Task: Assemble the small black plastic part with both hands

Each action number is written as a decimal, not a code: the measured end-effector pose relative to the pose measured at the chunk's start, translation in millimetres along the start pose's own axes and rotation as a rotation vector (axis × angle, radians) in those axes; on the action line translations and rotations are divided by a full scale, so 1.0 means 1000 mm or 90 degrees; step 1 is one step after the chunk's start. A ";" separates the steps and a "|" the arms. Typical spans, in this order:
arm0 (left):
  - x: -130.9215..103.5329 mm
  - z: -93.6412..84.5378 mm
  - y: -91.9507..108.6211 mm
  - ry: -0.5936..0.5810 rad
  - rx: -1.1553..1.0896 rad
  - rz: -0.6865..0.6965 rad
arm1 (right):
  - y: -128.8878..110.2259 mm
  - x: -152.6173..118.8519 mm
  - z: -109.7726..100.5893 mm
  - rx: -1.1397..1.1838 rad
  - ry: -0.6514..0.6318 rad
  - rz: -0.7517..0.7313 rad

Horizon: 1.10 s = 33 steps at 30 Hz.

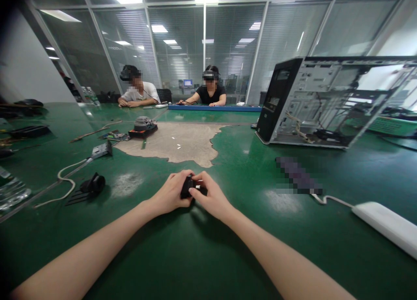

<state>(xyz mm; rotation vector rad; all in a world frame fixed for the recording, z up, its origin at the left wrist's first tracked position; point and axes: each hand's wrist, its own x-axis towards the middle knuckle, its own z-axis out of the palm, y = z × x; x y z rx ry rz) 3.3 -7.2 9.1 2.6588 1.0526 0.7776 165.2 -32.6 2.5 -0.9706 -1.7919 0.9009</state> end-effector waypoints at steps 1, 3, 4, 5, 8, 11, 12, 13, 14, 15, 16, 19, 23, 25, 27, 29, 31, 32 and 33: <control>0.000 0.000 0.000 -0.004 -0.002 0.001 | 0.000 0.000 0.000 0.000 0.012 -0.007; 0.000 0.000 0.001 -0.005 -0.002 0.000 | 0.001 0.000 0.002 0.002 0.033 -0.010; 0.000 -0.001 0.001 -0.005 -0.003 0.000 | 0.001 0.001 0.002 0.003 0.041 -0.008; 0.000 -0.001 0.001 -0.005 -0.004 -0.001 | 0.002 0.001 0.003 0.004 0.044 -0.003; 0.000 -0.001 0.001 -0.004 -0.009 -0.005 | 0.003 0.002 0.003 0.004 0.036 0.019; 0.000 0.000 0.001 -0.007 -0.009 -0.007 | 0.003 0.001 0.000 0.005 -0.001 0.029; 0.000 0.000 0.001 -0.007 -0.008 -0.006 | 0.002 0.001 0.000 0.009 -0.012 0.027; 0.000 0.000 0.001 -0.006 -0.007 -0.004 | 0.002 0.000 -0.001 0.014 -0.016 0.022; 0.000 0.000 0.000 -0.005 -0.005 -0.002 | 0.001 0.000 -0.001 0.016 -0.014 0.015; 0.000 0.000 0.000 -0.004 -0.004 0.000 | 0.001 0.000 -0.001 0.017 -0.004 0.009; 0.000 0.000 0.000 -0.003 -0.003 0.002 | 0.001 0.000 -0.001 0.015 0.008 0.003; 0.000 0.000 0.000 -0.001 -0.002 0.007 | 0.003 0.002 0.001 0.011 0.041 -0.004; 0.000 0.001 0.000 0.000 -0.006 0.006 | 0.007 0.003 0.001 0.015 0.033 0.026; 0.000 0.000 0.000 -0.004 -0.010 0.004 | 0.007 0.002 0.001 0.018 0.013 0.041; 0.000 0.000 0.000 -0.007 -0.011 0.000 | 0.006 0.002 0.000 0.023 -0.008 0.039; 0.000 -0.001 0.001 -0.007 -0.010 -0.001 | 0.005 0.001 -0.001 0.032 -0.020 0.028; 0.000 -0.001 0.001 -0.005 -0.011 -0.001 | 0.003 0.001 -0.002 0.042 -0.009 0.025; 0.000 -0.001 0.001 -0.004 -0.011 -0.001 | 0.002 0.001 -0.001 0.047 0.001 0.027; 0.000 -0.001 0.001 -0.002 -0.012 -0.002 | 0.002 0.001 -0.001 0.050 0.010 0.029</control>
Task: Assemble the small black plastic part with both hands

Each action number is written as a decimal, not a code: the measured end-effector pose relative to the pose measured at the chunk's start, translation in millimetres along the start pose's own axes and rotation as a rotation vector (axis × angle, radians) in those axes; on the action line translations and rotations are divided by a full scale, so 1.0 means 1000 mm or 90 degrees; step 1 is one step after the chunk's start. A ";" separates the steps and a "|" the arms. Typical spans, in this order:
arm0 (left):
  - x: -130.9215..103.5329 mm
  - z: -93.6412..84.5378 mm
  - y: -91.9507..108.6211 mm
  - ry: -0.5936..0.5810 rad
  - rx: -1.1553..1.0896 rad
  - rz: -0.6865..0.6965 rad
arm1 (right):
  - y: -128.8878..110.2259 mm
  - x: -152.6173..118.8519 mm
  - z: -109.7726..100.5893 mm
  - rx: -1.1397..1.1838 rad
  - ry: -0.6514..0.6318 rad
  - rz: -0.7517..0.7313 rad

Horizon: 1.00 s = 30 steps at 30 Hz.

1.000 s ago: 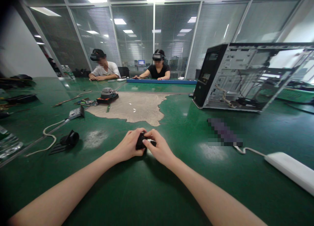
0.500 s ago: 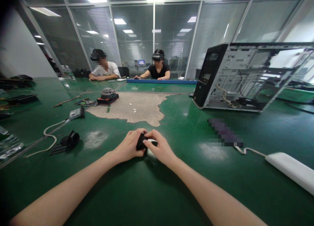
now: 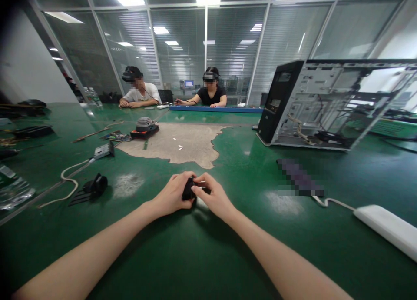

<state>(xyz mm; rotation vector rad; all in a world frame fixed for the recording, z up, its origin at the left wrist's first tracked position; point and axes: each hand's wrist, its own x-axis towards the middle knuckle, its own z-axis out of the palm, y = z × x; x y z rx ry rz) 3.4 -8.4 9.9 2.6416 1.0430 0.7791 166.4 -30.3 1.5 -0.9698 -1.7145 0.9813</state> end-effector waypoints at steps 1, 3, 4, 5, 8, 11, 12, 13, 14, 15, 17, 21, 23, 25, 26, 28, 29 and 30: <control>0.000 0.000 0.000 0.001 0.000 -0.001 | 0.000 0.000 0.000 0.001 0.009 0.001; 0.000 0.001 0.000 0.003 0.001 -0.001 | 0.001 0.001 0.001 -0.002 0.019 0.005; 0.000 0.001 0.000 0.002 0.002 0.001 | 0.001 0.002 0.001 -0.004 0.021 0.011; 0.000 0.001 0.000 0.002 0.003 0.002 | 0.002 0.002 0.001 -0.004 0.021 0.019; 0.000 0.002 -0.001 0.008 0.007 0.008 | 0.002 0.002 0.001 -0.002 0.005 0.032; 0.000 0.002 -0.001 0.012 0.008 0.007 | 0.003 0.000 -0.001 0.008 -0.018 0.011; 0.000 0.002 -0.001 0.012 0.008 0.007 | 0.003 0.000 -0.001 0.016 -0.020 0.005; 0.000 0.002 -0.001 0.011 0.010 0.007 | 0.003 0.000 -0.001 0.025 -0.018 0.004; -0.001 0.002 -0.001 0.010 0.011 0.008 | 0.003 0.000 -0.001 0.036 -0.012 0.006; -0.001 0.001 0.000 0.009 0.012 0.009 | 0.004 0.000 -0.001 0.046 -0.005 0.011; -0.001 0.001 0.000 0.007 0.013 0.011 | 0.005 0.001 0.000 0.058 0.006 0.019; -0.001 0.001 -0.001 0.006 0.019 0.009 | 0.008 0.003 0.002 0.048 0.014 0.018; -0.001 0.001 -0.001 0.006 0.021 0.007 | 0.007 0.003 0.001 0.038 0.008 0.023; -0.001 0.001 -0.002 0.005 0.020 0.007 | 0.006 0.002 0.000 0.039 -0.015 0.025; -0.001 0.001 -0.002 0.004 0.019 0.008 | 0.005 0.002 -0.001 0.044 -0.028 0.021; -0.001 0.001 -0.001 0.005 0.019 0.011 | 0.002 0.000 -0.002 0.058 -0.042 0.012; -0.001 0.001 -0.001 0.005 0.020 0.013 | 0.001 0.000 -0.003 0.061 -0.039 0.010; -0.001 0.001 -0.001 0.005 0.021 0.013 | 0.001 -0.001 -0.003 0.062 -0.032 0.010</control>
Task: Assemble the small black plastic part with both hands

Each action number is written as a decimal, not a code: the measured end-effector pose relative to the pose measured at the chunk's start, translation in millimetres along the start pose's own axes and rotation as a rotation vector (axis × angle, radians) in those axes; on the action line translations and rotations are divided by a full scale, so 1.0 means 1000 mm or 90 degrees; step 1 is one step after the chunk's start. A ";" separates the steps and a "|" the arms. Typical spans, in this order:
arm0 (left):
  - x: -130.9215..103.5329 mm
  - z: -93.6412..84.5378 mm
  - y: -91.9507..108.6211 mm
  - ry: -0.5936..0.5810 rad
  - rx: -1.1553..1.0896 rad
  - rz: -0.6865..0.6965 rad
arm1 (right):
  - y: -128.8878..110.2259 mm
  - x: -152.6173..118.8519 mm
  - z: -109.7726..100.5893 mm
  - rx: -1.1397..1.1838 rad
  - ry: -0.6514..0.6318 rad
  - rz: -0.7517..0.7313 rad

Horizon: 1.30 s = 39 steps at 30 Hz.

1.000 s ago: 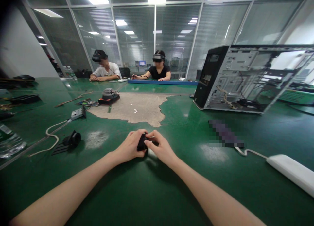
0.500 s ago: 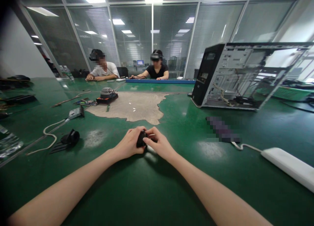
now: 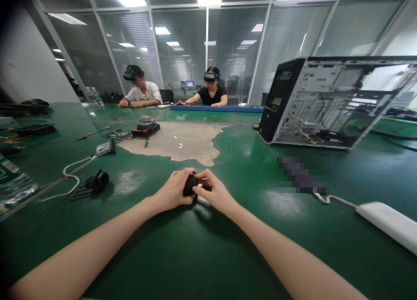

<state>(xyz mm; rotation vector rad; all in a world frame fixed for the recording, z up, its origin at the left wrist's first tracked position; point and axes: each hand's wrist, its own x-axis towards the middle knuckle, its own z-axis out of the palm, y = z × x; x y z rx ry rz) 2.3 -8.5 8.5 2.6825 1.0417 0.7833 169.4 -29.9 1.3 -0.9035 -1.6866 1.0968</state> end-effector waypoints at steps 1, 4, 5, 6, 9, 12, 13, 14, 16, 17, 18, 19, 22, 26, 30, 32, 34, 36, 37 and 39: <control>0.000 0.000 0.000 0.001 0.001 0.000 | 0.000 0.000 0.000 -0.001 0.010 0.000; 0.000 0.000 0.000 0.000 0.004 -0.001 | 0.003 0.002 0.002 -0.006 0.031 -0.002; 0.000 0.001 0.000 0.000 0.002 0.000 | 0.004 0.002 0.002 -0.009 0.032 -0.002; 0.000 0.001 0.000 0.000 0.000 0.000 | 0.005 0.003 0.002 -0.015 0.029 0.001; 0.000 0.001 -0.001 0.002 -0.006 0.003 | 0.006 0.003 0.002 -0.041 0.015 0.007; 0.001 0.002 -0.001 0.003 -0.002 0.002 | 0.004 0.001 0.000 -0.043 -0.008 -0.011; 0.001 0.002 -0.002 0.004 -0.001 0.002 | 0.002 0.001 0.000 -0.042 -0.008 -0.018; 0.001 0.002 -0.002 0.005 0.000 0.002 | 0.001 0.001 0.000 -0.043 -0.002 -0.025; 0.001 0.002 -0.002 0.004 0.001 0.002 | 0.000 0.001 0.000 -0.053 0.025 -0.039; 0.001 0.002 -0.001 0.003 0.002 0.002 | 0.001 0.002 0.001 -0.058 0.037 -0.044; 0.001 0.002 -0.001 0.003 0.002 0.001 | 0.001 0.002 0.001 -0.061 0.045 -0.045; 0.001 0.002 -0.001 0.003 0.003 0.000 | 0.002 0.003 0.002 -0.062 0.048 -0.040; 0.000 0.002 0.000 0.004 0.002 -0.003 | 0.004 0.003 0.003 -0.064 0.040 -0.004; 0.000 0.001 -0.001 -0.001 0.003 -0.001 | 0.003 0.002 0.001 -0.069 0.004 0.003; 0.000 0.000 -0.001 -0.001 0.002 0.002 | 0.001 0.001 -0.001 -0.042 0.012 -0.014; 0.000 0.000 0.000 -0.001 0.001 0.004 | 0.002 0.002 0.000 -0.035 0.030 -0.014; 0.000 0.000 0.000 -0.004 0.001 0.005 | 0.003 0.004 0.000 -0.034 0.037 -0.008; 0.000 0.000 -0.001 -0.004 0.000 0.004 | 0.005 0.004 0.001 -0.036 0.035 0.006; 0.000 0.001 -0.001 -0.003 -0.001 0.002 | 0.006 0.004 0.001 -0.039 0.033 0.011; 0.000 0.001 -0.001 -0.002 -0.002 0.000 | 0.005 0.004 0.001 -0.049 0.022 0.015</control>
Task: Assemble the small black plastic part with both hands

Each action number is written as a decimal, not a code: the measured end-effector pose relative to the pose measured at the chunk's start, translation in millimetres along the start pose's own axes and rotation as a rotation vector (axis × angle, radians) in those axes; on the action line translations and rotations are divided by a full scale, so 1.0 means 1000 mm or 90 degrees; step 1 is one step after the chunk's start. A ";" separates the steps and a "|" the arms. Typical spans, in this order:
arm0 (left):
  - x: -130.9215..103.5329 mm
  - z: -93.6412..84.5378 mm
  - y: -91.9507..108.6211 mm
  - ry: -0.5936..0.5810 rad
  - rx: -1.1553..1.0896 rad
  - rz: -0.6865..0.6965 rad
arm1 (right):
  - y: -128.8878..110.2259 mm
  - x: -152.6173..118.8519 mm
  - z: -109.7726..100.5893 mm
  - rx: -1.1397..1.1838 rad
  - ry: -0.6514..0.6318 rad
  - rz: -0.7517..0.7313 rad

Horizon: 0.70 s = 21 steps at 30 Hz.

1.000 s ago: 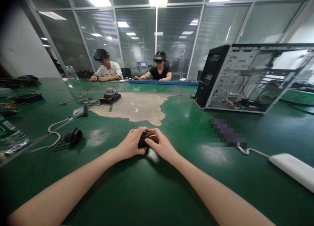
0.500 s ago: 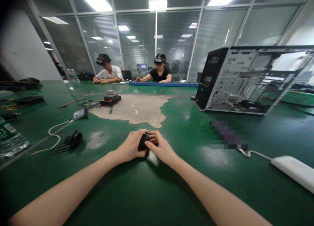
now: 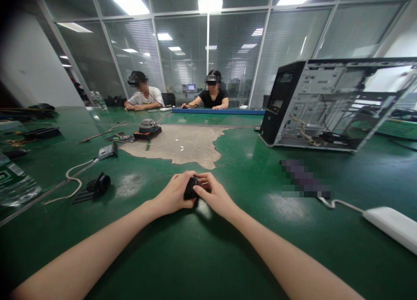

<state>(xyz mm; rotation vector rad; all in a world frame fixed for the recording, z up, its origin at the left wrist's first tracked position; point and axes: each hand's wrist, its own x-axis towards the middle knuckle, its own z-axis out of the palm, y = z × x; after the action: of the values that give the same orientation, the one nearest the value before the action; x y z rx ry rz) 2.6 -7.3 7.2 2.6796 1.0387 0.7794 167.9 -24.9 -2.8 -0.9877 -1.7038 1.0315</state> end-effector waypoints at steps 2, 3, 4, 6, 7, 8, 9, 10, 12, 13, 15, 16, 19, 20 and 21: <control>0.000 0.000 0.000 0.001 0.000 -0.001 | -0.001 -0.001 0.000 -0.005 -0.016 -0.007; 0.000 0.000 0.000 0.003 0.000 -0.001 | -0.002 -0.001 -0.001 -0.002 -0.020 -0.011; 0.000 0.000 0.000 0.004 0.000 0.000 | -0.003 -0.002 -0.001 0.005 -0.018 -0.015; 0.000 0.000 0.000 0.006 0.001 0.001 | -0.003 -0.001 -0.001 0.017 0.003 -0.024; -0.001 0.000 0.000 0.006 0.001 0.001 | -0.003 -0.001 0.000 0.021 0.015 -0.028; -0.001 -0.001 0.001 0.006 0.001 0.001 | -0.002 -0.001 0.000 0.023 0.025 -0.029; -0.001 -0.001 0.001 0.005 0.001 0.002 | -0.001 0.000 0.000 0.024 0.030 -0.027; -0.001 -0.001 0.001 0.006 0.002 0.002 | 0.000 0.000 0.000 0.023 0.030 -0.023; -0.001 -0.001 0.002 0.006 0.003 0.002 | 0.001 0.000 0.001 0.017 0.026 -0.008; -0.001 -0.001 0.002 0.006 0.004 0.002 | 0.002 0.000 0.001 0.009 0.023 -0.002; 0.000 0.000 0.002 0.002 0.005 0.002 | 0.002 -0.001 0.000 -0.011 0.013 0.004; 0.000 -0.001 0.002 0.002 0.005 0.001 | 0.001 -0.001 0.000 -0.018 0.004 0.003; -0.001 -0.001 0.002 0.000 0.003 -0.004 | -0.002 -0.002 0.000 -0.009 -0.014 -0.012; -0.001 -0.002 0.003 0.000 0.001 -0.004 | -0.002 -0.003 0.000 0.001 -0.011 -0.014; -0.001 -0.002 0.003 0.000 0.001 -0.004 | -0.003 -0.003 0.000 0.010 -0.004 -0.014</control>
<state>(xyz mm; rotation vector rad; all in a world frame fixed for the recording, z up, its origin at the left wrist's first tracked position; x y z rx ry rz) 2.7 -10.0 9.6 2.6764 1.0465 0.7777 168.3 -28.2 -0.8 -0.9541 -1.7059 1.0326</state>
